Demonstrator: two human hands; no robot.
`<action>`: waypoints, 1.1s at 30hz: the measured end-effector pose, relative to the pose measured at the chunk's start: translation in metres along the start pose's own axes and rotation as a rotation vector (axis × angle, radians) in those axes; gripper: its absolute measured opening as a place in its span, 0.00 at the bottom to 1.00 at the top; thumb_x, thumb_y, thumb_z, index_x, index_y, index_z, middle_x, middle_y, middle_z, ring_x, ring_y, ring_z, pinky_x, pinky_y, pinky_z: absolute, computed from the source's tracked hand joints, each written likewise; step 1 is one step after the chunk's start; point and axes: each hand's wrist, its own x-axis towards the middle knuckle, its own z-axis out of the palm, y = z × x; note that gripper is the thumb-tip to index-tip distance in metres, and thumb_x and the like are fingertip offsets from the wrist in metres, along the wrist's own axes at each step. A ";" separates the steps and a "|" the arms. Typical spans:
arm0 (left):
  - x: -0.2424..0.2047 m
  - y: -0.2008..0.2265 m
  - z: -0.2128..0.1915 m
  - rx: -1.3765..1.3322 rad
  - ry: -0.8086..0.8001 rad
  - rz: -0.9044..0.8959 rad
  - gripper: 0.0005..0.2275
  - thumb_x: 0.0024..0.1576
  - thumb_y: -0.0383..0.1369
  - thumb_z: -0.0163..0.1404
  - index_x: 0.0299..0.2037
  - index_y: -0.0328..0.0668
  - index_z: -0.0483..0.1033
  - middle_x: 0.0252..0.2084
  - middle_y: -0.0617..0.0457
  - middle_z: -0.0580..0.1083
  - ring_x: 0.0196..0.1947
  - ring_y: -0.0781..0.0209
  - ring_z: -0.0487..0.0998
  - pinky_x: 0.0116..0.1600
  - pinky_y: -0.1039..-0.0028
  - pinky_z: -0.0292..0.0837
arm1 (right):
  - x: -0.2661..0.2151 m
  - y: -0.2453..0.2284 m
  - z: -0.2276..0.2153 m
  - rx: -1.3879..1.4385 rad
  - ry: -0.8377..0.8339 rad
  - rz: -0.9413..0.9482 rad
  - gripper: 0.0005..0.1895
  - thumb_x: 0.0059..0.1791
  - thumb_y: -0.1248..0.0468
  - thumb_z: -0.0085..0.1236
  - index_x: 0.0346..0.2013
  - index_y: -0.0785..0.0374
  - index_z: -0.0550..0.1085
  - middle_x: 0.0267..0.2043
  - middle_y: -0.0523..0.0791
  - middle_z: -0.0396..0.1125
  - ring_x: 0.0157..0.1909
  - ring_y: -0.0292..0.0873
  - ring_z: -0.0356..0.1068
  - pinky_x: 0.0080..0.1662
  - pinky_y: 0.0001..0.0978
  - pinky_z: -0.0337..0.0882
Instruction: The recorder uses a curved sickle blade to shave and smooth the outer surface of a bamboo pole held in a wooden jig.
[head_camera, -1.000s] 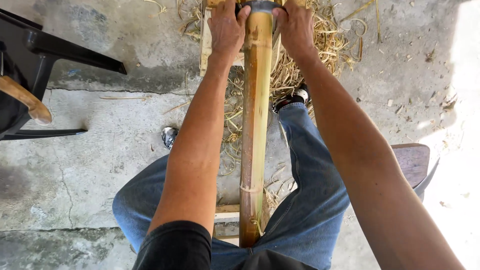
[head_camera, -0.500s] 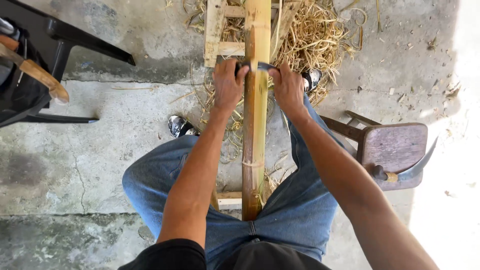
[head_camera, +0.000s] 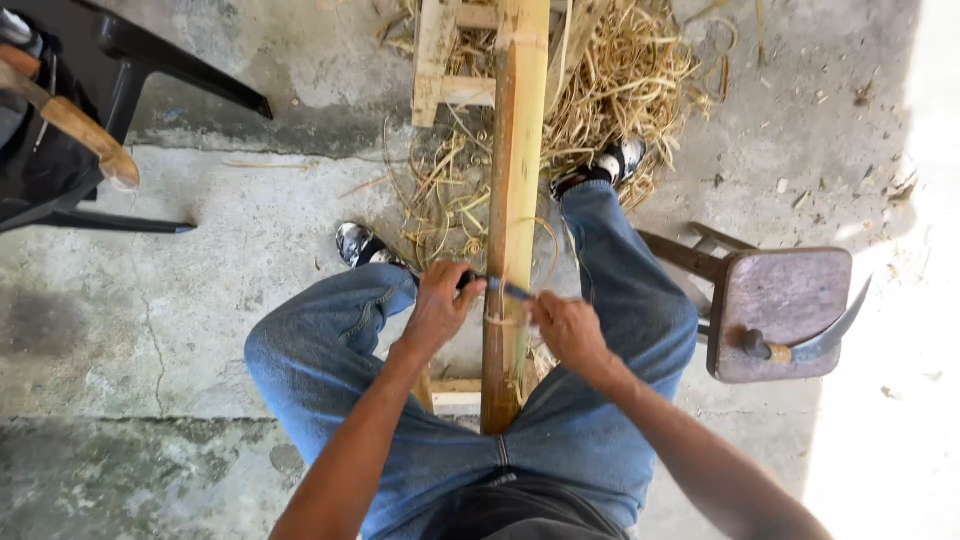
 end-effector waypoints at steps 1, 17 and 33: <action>0.029 -0.007 0.002 -0.003 0.004 0.011 0.13 0.61 0.37 0.55 0.44 0.32 0.74 0.39 0.39 0.73 0.41 0.42 0.71 0.49 0.54 0.65 | 0.032 0.005 -0.011 -0.007 0.009 -0.002 0.16 0.56 0.54 0.50 0.30 0.61 0.71 0.19 0.49 0.67 0.20 0.53 0.68 0.24 0.47 0.67; 0.364 -0.066 0.020 0.250 0.576 0.311 0.17 0.67 0.49 0.44 0.46 0.43 0.75 0.39 0.50 0.74 0.39 0.52 0.72 0.41 0.51 0.66 | 0.365 0.055 -0.104 -0.321 0.543 -0.176 0.23 0.61 0.46 0.40 0.47 0.61 0.74 0.21 0.40 0.62 0.19 0.34 0.52 0.21 0.32 0.57; 0.110 -0.016 0.020 0.070 0.260 0.058 0.15 0.66 0.40 0.49 0.49 0.32 0.70 0.38 0.44 0.71 0.40 0.46 0.69 0.49 0.53 0.63 | 0.126 -0.019 -0.048 -0.139 0.178 0.186 0.22 0.60 0.49 0.47 0.28 0.61 0.66 0.13 0.41 0.55 0.13 0.38 0.51 0.17 0.39 0.54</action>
